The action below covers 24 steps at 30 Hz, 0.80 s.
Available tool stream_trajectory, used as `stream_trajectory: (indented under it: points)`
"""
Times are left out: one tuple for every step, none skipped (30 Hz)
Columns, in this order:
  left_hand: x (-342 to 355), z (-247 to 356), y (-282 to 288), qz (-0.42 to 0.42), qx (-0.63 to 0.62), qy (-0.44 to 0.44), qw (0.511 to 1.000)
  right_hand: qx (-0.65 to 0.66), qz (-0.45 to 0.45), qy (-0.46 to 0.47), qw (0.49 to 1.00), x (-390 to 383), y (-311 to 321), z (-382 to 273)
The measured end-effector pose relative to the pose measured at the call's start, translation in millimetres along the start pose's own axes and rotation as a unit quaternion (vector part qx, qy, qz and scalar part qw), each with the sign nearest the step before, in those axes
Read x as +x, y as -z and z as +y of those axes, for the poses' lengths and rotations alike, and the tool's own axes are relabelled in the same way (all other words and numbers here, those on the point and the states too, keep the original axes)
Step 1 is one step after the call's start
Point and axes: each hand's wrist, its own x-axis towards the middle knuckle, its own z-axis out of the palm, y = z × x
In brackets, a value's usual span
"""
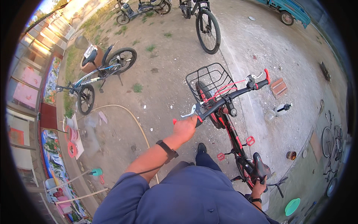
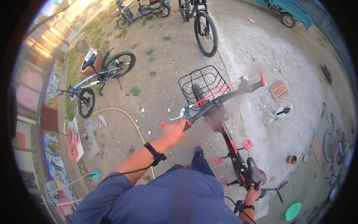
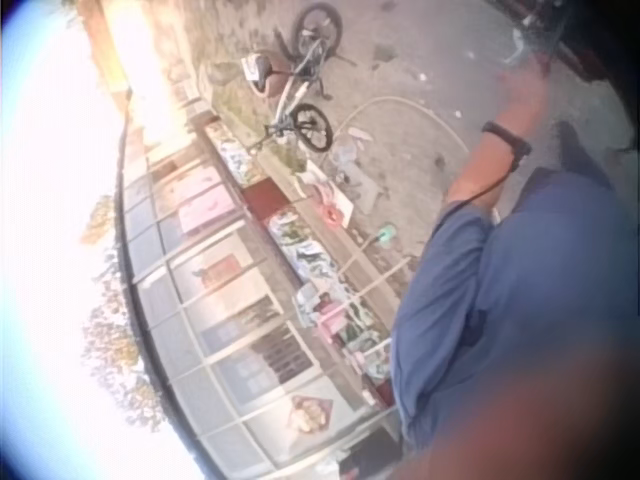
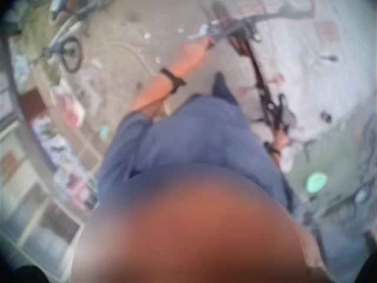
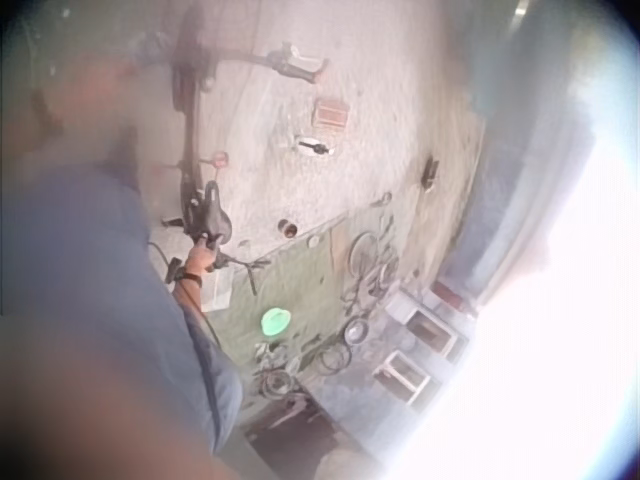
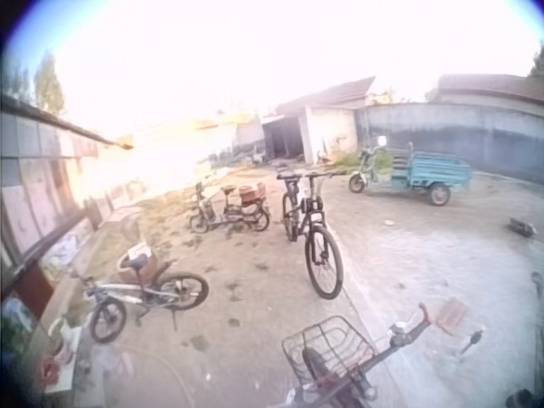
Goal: The person secures a small device to the front basket of a red bicycle, then moves to a purple bicycle frame and removes a pedal crank arm. The person handles the removed crank arm and inspects it.
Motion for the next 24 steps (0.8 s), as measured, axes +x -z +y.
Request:
stream_trajectory:
  points:
    - [6.8, -13.3, 7.8, 0.035, -0.001, -0.013, 0.999, -0.057, 0.01, 0.011, 0.998, -5.7, -15.8, -12.6]
    - [12.3, -28.1, 13.4, 0.024, -0.009, -0.006, 1.0, -0.116, 0.019, 0.028, 0.993, -12.3, -32.1, -24.1]
    - [19.1, -42.3, 19.7, 0.022, -0.013, 0.0, 1.0, -0.113, 0.03, 0.031, 0.993, -16.9, -49.7, -36.2]
    - [30.7, -53.1, 24.5, 0.021, -0.016, 0.006, 1.0, -0.114, 0.022, 0.018, 0.993, -18.8, -65.2, -48.1]
    - [42.0, -62.6, 28.2, 0.02, -0.024, 0.013, 0.999, -0.12, 0.015, 0.008, 0.993, -16.3, -82.0, -60.9]
    - [52.0, -71.7, 30.9, 0.017, -0.032, 0.022, 0.999, -0.125, 0.007, 0.009, 0.992, -15.5, -95.2, -71.8]
    - [62.7, -81.8, 34.1, 0.015, -0.041, 0.032, 0.999, -0.104, 0.002, 0.004, 0.995, -12.8, -110.3, -81.6]
    - [74.4, -90.8, 39.3, 0.019, -0.042, 0.036, 0.998, -0.079, -0.004, 0.013, 0.997, -6.6, -126.9, -91.9]
    - [89.0, -101.5, 43.7, 0.024, -0.043, 0.041, 0.998, -0.056, -0.01, 0.019, 0.998, -0.8, -143.1, -101.5]
    - [104.1, -114.1, 49.5, 0.026, -0.043, 0.044, 0.998, -0.06, -0.013, 0.019, 0.998, 3.6, -157.8, -111.3]
    - [121.0, -130.5, 58.6, 0.019, -0.042, 0.049, 0.998, -0.062, -0.014, 0.016, 0.998, 7.3, -175.7, -122.5]
    - [138.2, -149.3, 68.0, 0.011, -0.039, 0.051, 0.998, -0.063, -0.015, 0.012, 0.998, 8.2, -195.6, -132.6]
    - [154.9, -168.1, 77.2, 0.012, -0.039, 0.049, 0.998, -0.122, -0.002, 0.042, 0.992, 7.5, -214.5, -143.4]
    - [170.5, -186.8, 86.0, 0.004, -0.033, 0.04, 0.999, -0.071, -0.006, 0.007, 0.997, 6.5, -233.4, -154.8]
    - [184.1, -203.1, 94.2, 0.003, -0.029, 0.03, 0.999, -0.026, -0.011, -0.022, 0.999, 5.5, -248.7, -165.3]
    - [201.3, -225.0, 104.8, 0.015, -0.03, 0.016, 0.999, 0.02, -0.019, -0.041, 0.999, 3.4, -271.1, -177.6]
    - [216.8, -246.1, 114.3, 0.004, -0.026, 0.011, 1.0, 0.015, -0.018, -0.015, 1.0, -1.3, -289.7, -189.0]
    - [229.3, -265.3, 122.6, 0.001, -0.03, 0.003, 1.0, -0.029, -0.005, 0.002, 1.0, -4.8, -307.5, -200.5]
    - [243.9, -284.0, 130.9, -0.001, -0.033, -0.005, 0.999, -0.074, 0.008, 0.026, 0.997, -6.7, -327.1, -212.8]
    - [257.2, -299.8, 137.9, -0.006, -0.035, -0.005, 0.999, -0.122, 0.024, 0.053, 0.991, -9.4, -344.1, -224.1]
    - [269.6, -312.6, 143.6, -0.012, -0.036, -0.006, 0.999, -0.103, 0.01, 0.039, 0.994, -8.7, -359.9, -236.1]
    - [282.6, -323.8, 148.4, -0.022, -0.041, -0.007, 0.999, -0.081, 0.0, 0.038, 0.996, -7.8, -375.4, -247.4]
    - [296.2, -333.5, 153.8, -0.012, -0.036, -0.007, 0.999, -0.064, -0.005, 0.035, 0.997, -4.9, -393.0, -258.5]
    - [309.6, -342.9, 158.8, -0.002, -0.036, -0.005, 0.999, -0.04, -0.011, 0.036, 0.998, -0.5, -410.8, -269.5]
